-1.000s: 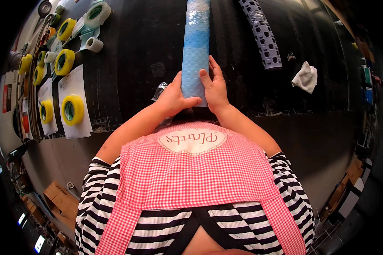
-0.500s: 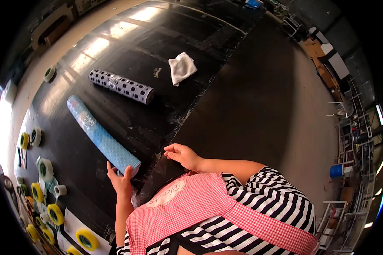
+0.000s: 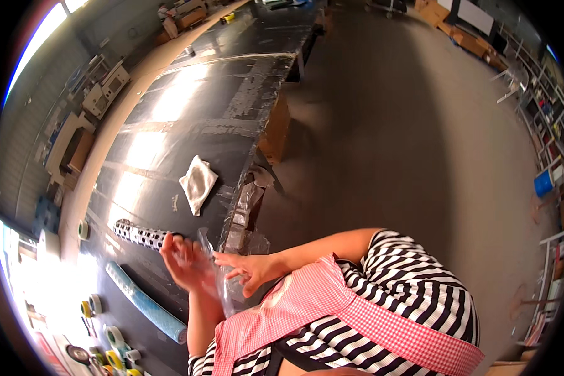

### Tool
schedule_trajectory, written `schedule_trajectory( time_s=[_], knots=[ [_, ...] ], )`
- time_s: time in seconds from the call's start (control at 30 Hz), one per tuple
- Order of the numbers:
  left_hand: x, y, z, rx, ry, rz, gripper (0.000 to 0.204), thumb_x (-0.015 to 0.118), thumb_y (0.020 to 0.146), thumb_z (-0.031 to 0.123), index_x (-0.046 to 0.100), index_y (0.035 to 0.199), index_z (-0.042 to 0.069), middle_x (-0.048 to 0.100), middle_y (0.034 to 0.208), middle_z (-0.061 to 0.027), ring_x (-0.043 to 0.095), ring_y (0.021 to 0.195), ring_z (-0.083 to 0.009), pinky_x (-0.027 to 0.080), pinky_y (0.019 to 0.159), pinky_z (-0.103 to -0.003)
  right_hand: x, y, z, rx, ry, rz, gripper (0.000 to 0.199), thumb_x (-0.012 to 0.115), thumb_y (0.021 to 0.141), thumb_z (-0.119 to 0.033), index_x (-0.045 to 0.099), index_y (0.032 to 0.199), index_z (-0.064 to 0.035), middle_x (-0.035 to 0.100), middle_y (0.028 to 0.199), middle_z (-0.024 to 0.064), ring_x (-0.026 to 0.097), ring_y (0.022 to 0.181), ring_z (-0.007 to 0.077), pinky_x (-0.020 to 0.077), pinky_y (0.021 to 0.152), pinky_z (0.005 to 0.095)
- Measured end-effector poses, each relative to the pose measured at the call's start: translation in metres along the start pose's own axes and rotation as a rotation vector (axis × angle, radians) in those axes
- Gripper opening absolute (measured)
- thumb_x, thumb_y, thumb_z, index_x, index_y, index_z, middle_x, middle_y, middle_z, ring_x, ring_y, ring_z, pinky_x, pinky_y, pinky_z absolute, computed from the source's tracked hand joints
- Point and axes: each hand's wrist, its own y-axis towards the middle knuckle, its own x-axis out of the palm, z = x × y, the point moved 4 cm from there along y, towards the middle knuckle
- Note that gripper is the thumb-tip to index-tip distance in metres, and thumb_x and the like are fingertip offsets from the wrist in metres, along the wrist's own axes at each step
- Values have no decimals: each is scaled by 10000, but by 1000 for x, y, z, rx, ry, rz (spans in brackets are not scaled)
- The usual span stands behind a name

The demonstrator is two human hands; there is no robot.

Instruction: The person wipes a gray plastic grid mat with a white cloth, then folds it in half. They handle several white shipping documents and a roll of blue bubble wrap on the table. Finally, they secure the folded mat with a roll of clear tape.

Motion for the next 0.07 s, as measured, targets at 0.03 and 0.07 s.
schedule_trajectory(
  time_s=[0.03,0.07],
  knots=[
    [13,24,-33,-2,-58,8,422,494,1078,366,589,1267,1,562,925,-33,395,621,-71,339,557,-250,-12,-2,-5,146,-66,-46,1109,859,833,-274,99,1627,-134,348,1601,157,440,1407,281,404,1110,400],
    [31,47,-61,33,-9,-84,412,510,1071,372,594,1272,23,561,901,-36,398,619,-80,342,560,-259,-17,-8,-8,118,-36,-27,1109,859,833,-274,99,1627,-134,348,1601,157,440,1407,281,404,1110,400]
  ],
)
